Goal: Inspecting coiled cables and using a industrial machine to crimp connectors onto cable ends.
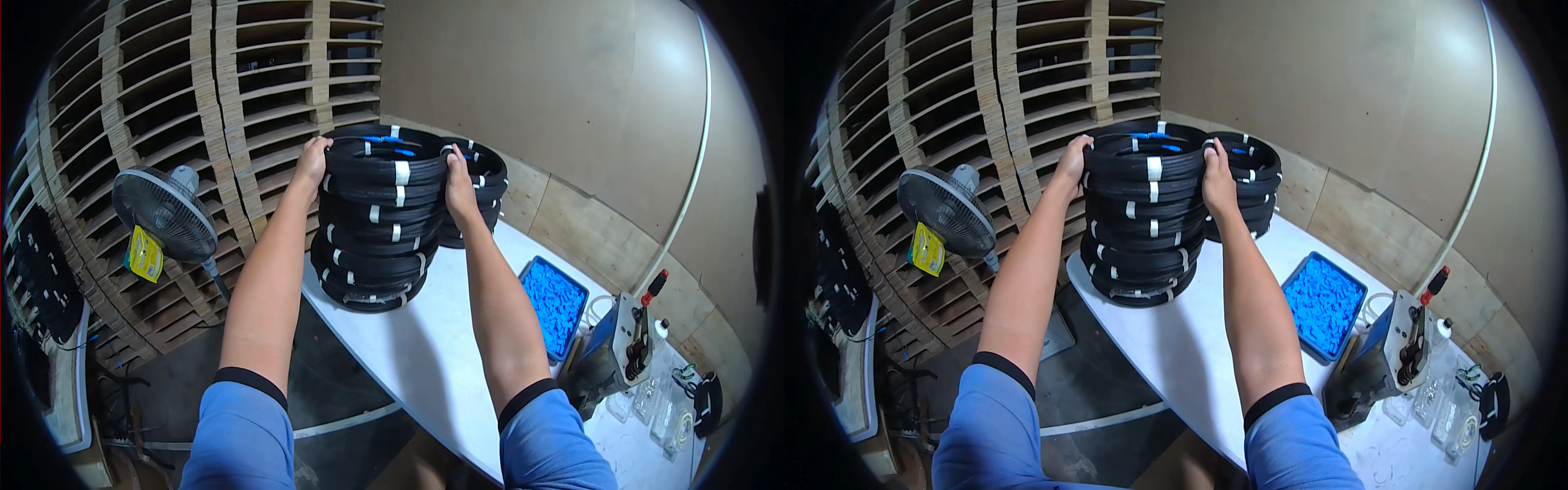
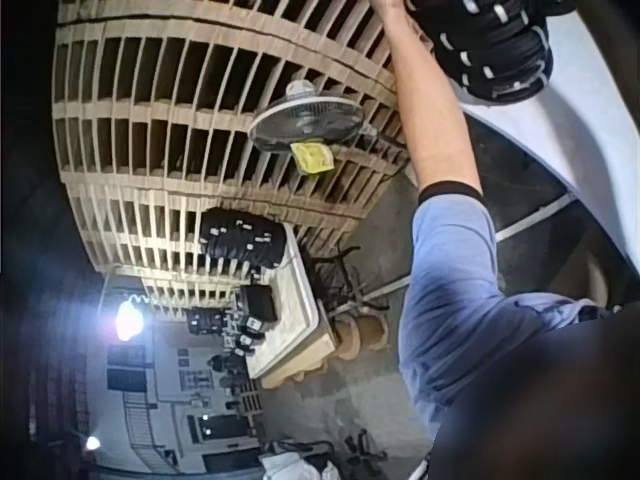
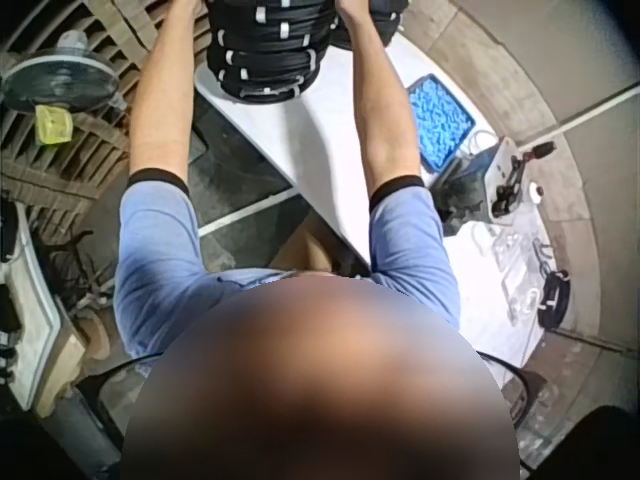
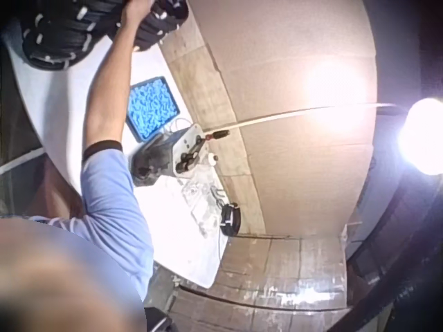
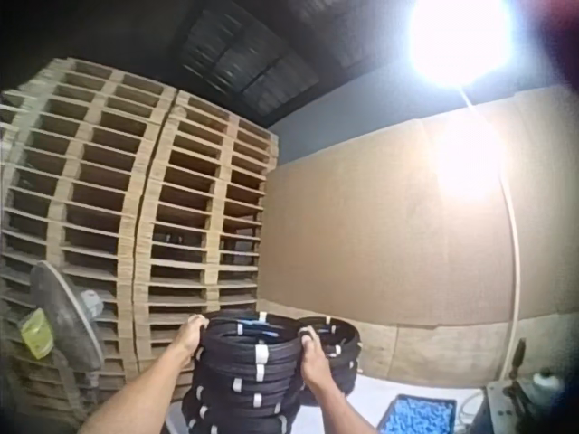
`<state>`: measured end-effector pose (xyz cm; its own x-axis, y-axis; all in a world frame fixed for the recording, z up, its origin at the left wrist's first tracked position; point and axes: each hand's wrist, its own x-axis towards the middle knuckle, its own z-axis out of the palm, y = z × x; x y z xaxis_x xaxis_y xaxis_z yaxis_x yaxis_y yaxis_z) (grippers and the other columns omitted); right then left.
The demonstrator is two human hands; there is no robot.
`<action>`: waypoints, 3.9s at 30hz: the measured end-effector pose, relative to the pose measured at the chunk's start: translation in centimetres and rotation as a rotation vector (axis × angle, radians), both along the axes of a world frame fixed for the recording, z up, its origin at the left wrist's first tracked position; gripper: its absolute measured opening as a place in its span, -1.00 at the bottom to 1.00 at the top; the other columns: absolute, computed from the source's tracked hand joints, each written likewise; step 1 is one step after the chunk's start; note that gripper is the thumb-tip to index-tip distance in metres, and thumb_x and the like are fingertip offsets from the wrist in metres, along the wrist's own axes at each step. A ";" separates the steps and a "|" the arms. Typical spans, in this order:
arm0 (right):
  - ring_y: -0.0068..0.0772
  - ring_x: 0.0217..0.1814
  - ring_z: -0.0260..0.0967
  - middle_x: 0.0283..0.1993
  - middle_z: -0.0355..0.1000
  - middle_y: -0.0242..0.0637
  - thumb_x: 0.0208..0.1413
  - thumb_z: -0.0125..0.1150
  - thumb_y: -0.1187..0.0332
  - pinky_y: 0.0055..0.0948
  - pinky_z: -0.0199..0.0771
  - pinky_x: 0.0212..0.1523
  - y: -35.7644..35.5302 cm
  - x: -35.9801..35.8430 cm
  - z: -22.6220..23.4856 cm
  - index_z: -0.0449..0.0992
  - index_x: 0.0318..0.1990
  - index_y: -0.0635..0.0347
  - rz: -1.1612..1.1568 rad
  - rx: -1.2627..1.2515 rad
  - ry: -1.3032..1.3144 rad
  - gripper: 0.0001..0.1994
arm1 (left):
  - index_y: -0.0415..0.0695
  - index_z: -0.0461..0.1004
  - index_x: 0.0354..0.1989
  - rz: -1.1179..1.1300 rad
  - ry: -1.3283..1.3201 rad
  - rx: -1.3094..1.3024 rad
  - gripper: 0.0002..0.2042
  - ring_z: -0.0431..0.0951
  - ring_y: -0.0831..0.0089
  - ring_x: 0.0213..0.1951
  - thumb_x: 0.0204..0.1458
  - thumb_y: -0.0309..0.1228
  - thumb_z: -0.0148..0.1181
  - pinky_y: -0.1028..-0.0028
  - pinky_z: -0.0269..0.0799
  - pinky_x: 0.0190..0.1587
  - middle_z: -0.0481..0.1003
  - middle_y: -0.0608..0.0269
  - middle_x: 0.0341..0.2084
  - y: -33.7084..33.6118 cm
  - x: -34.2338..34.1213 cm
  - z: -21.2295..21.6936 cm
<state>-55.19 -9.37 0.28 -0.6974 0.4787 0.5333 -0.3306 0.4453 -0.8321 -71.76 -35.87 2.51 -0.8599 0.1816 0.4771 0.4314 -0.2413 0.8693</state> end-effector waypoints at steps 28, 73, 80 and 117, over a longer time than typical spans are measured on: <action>0.19 0.40 0.23 0.33 0.32 0.11 0.39 -0.31 -0.12 -0.16 0.18 0.38 0.1 0.1 -0.2 0.11 0.47 -0.16 -0.063 0.050 0.011 -0.42 | 0.00 0.46 -0.37 0.038 -0.045 0.070 -0.83 0.34 0.57 -0.26 0.18 -0.23 0.03 0.53 0.20 -0.09 0.39 0.49 -0.41 0.6 0.6 0.1; -0.12 -0.48 0.45 -0.51 0.45 -0.15 0.10 0.28 0.45 -0.30 0.46 -0.42 -20.8 80.6 -12.0 0.49 -0.48 0.26 -1.315 0.346 -0.307 -0.84 | -0.29 0.58 -0.27 -1.373 0.658 -0.172 -0.91 0.62 0.22 -0.36 0.10 -0.54 0.21 0.38 0.51 -0.25 0.58 0.03 -0.41 12.4 71.9 -12.7; -0.22 -0.50 0.48 -0.48 0.48 -0.13 0.13 0.27 0.42 -0.29 0.47 -0.43 -15.7 84.2 -12.6 0.53 -0.42 0.27 -1.445 0.249 -0.302 -0.86 | -0.28 0.60 -0.25 -1.308 0.595 -0.222 -0.87 0.58 0.39 -0.42 0.15 -0.47 0.21 0.46 0.48 -0.29 0.61 0.09 -0.42 18.8 73.0 -12.2; 0.15 0.32 0.30 0.20 0.36 0.31 -0.14 0.43 0.09 -0.16 0.39 0.28 56.6 111.0 -14.0 0.43 0.12 0.50 -1.645 -0.602 -0.813 -0.27 | -0.37 0.52 -0.07 -1.173 -0.214 -1.049 -0.51 0.49 0.42 -0.38 0.04 -0.15 0.39 0.42 0.52 -0.27 0.51 0.20 -0.29 88.9 103.2 -18.8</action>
<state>55.77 47.20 -13.72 0.6026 0.7921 -0.0975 0.5360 -0.4922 -0.6859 31.39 53.00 -16.32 -0.0434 0.9209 -0.3874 0.2982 0.3821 0.8747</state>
